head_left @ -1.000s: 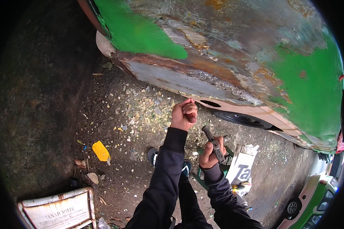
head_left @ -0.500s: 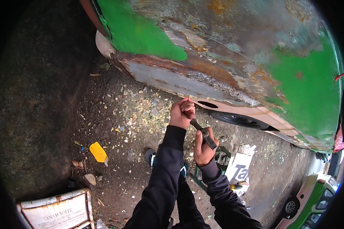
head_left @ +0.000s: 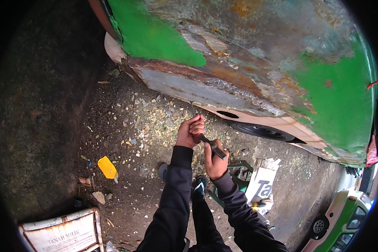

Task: The person uses a blowtorch to heat a rusted vehicle panel and then uses a chisel and hammer to remove rust and old paint. The person works on the lower side of a green vehicle in an outdoor area.

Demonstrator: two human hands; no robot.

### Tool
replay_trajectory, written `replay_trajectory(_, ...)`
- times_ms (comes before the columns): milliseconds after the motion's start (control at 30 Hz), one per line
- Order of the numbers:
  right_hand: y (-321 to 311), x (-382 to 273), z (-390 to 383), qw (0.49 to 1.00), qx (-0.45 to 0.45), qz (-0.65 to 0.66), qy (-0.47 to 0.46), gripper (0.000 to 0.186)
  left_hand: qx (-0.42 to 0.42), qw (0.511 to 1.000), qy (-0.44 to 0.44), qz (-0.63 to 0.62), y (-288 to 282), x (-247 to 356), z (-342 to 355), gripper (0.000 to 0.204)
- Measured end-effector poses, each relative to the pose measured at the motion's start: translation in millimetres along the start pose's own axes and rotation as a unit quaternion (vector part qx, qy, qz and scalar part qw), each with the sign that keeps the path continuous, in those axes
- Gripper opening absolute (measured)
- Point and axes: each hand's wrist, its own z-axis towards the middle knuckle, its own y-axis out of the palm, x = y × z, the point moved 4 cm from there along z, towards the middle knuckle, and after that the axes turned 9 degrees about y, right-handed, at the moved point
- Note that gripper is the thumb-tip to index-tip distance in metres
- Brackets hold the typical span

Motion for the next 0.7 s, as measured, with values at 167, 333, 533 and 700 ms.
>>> replay_trajectory(167, -6.6, 7.5, -11.5, 0.999, 0.018, 0.003, 0.048, 0.023, 0.000, 0.997, -0.060, 0.053, -14.7, 23.7, -26.6, 0.015)
replay_trajectory(333, -7.8, 4.4, -19.3, 0.998, 0.047, 0.014, 0.048, 0.023, -0.003, 0.996, -0.050, 0.079, -18.2, 28.3, -31.8, 0.017)
replay_trajectory(533, -19.2, 27.1, -29.3, 0.991, 0.035, 0.068, 0.110, 0.034, 0.006, 0.994, -0.032, 0.103, -19.1, 30.5, -32.7, 0.018)
replay_trajectory(700, -29.0, 26.9, -31.2, 0.992, 0.077, 0.058, 0.085, 0.038, 0.065, 0.992, 0.091, 0.059, -40.0, 62.6, -58.9, 0.014)
